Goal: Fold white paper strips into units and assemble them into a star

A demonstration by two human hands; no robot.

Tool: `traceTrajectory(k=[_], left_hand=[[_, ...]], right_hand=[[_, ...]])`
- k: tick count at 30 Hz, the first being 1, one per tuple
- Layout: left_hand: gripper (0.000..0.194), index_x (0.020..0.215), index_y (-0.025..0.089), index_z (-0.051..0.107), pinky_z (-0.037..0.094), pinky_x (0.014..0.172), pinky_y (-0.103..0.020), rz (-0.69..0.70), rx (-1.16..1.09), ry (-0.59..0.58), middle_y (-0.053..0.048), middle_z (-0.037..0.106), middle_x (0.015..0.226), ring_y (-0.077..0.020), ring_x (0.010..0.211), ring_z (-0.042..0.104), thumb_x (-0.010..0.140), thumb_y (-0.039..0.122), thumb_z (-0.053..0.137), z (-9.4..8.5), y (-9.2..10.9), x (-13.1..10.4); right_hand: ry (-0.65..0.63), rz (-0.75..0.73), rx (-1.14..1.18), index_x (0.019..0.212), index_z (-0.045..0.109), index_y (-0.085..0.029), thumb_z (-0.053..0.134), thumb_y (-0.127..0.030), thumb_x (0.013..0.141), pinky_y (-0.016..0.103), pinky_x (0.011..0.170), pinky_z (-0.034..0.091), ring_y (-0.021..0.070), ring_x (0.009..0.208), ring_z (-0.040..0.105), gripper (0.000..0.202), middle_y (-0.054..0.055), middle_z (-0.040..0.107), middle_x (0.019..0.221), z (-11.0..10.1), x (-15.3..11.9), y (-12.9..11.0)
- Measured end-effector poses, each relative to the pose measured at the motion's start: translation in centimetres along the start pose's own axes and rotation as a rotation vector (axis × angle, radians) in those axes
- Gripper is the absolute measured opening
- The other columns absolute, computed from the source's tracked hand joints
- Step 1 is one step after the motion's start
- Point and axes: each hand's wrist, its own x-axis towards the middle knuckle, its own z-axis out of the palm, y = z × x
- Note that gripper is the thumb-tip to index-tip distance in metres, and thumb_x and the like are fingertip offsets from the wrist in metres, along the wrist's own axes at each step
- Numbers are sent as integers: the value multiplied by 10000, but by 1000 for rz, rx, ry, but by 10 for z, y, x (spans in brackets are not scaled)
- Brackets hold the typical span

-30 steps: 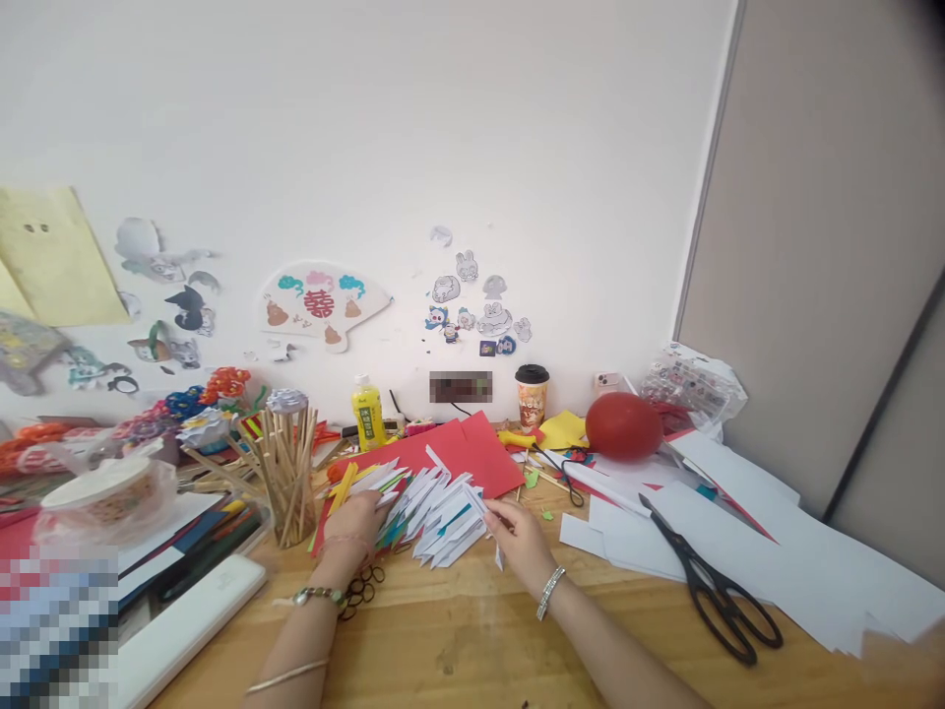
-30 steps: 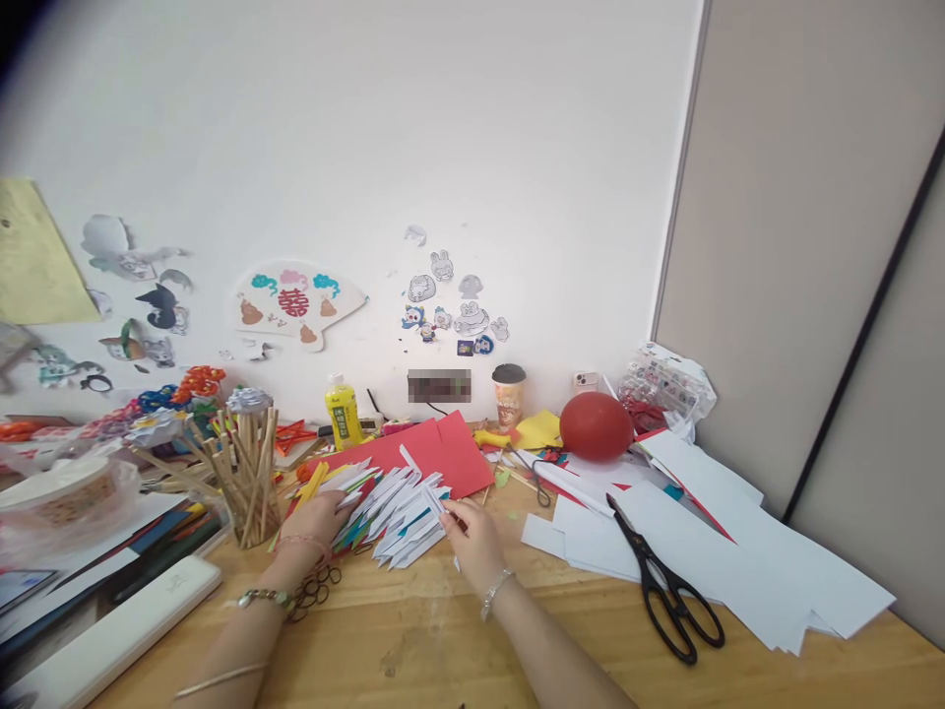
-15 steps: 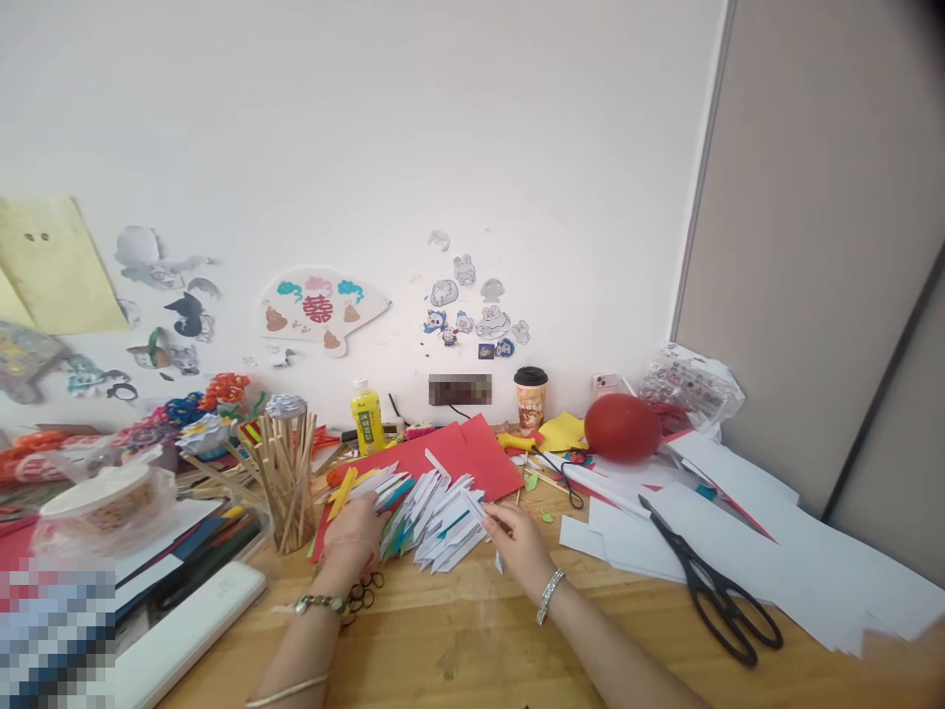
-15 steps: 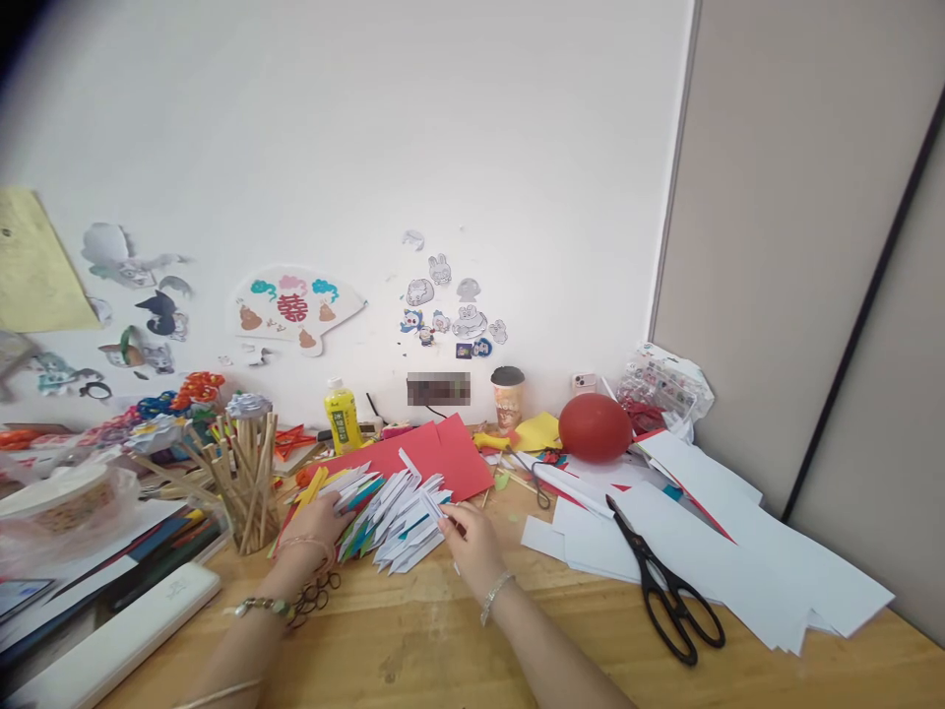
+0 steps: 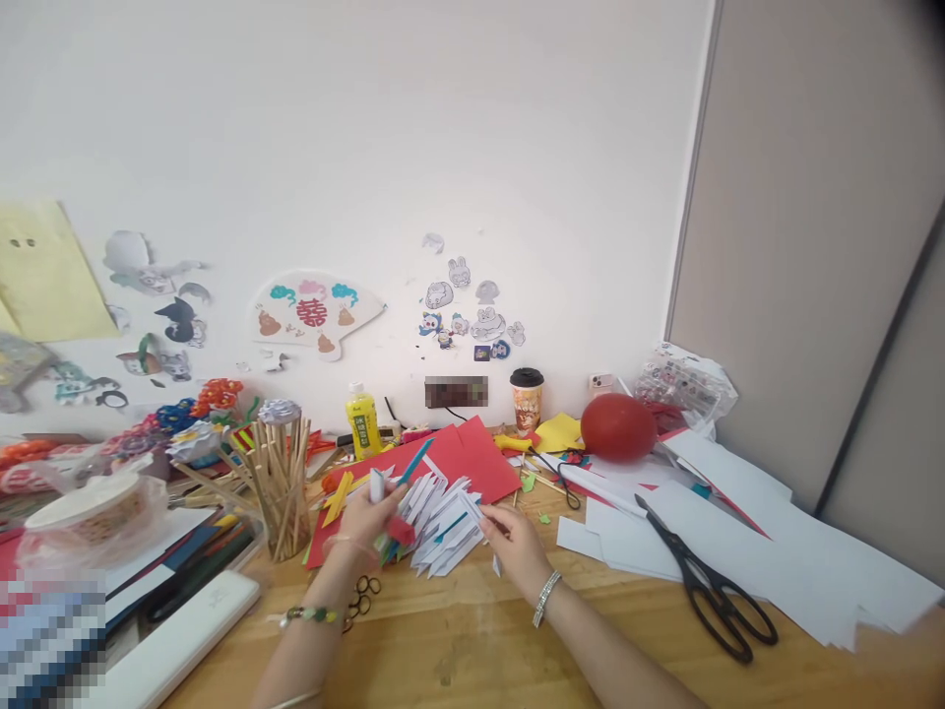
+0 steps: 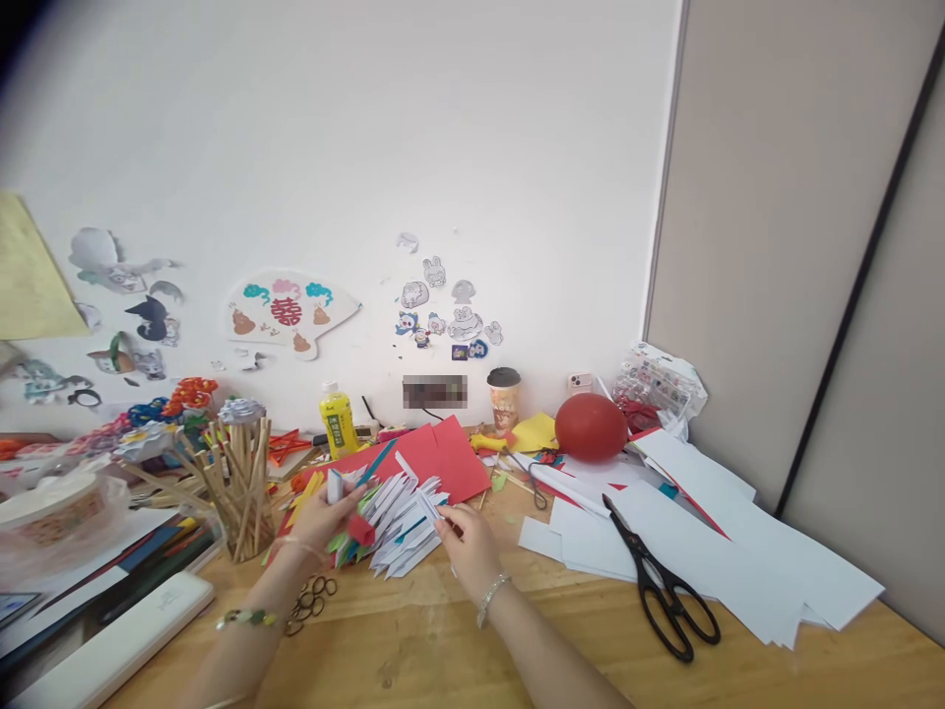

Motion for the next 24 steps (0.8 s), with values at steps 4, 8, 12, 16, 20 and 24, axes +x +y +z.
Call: traceTrajectory(k=[4, 8, 12, 16, 20, 24], left_hand=[[445, 681, 182, 475, 252, 338, -179, -24, -74, -294, 70, 456, 417, -57, 332, 312, 484, 539, 652, 35, 16, -27], [423, 651, 162, 502, 219, 344, -165, -42, -118, -520, 80, 416, 361, -41, 321, 284, 518, 524, 674, 57, 21, -44], [416, 645, 165, 492, 227, 357, -174, -43, -135, -370, 98, 375, 356, -47, 334, 286, 528, 522, 669, 64, 15, -46], [382, 645, 169, 503, 256, 376, -188, -18, -99, -308, 103, 357, 377, -60, 344, 313, 556, 516, 637, 65, 12, -44], [266, 544, 162, 555, 360, 466, -220, 67, -12, -311, 40, 514, 477, -111, 458, 464, 494, 387, 689, 63, 17, -44], [137, 489, 173, 581, 404, 578, -247, 160, 67, -335, 8, 602, 586, -153, 585, 525, 489, 272, 675, 56, 25, -43]], right_hand=[[-15, -17, 8, 966, 661, -172, 480, -281, 819, 272, 685, 456, 176, 760, 572, 258, 70, 631, 842, -1, 1, -7], [-31, -67, 13, 916, 672, -196, 488, -251, 814, 282, 736, 446, 189, 846, 563, 217, 62, 636, 891, -2, 1, -14], [-23, 6, 30, 900, 659, -168, 527, -269, 778, 273, 652, 460, 179, 740, 574, 206, 61, 630, 830, 2, -1, -10], [41, 105, 154, 1009, 575, -164, 556, -331, 760, 271, 610, 470, 159, 666, 570, 301, 46, 607, 804, 3, 0, -5], [80, 107, 359, 1127, 459, -191, 508, -405, 798, 269, 610, 478, 155, 703, 581, 395, 65, 607, 928, -11, 7, -10], [-9, 102, 334, 816, 580, -156, 608, -408, 719, 282, 642, 477, 178, 735, 586, 271, 55, 627, 805, -30, 15, -10]])
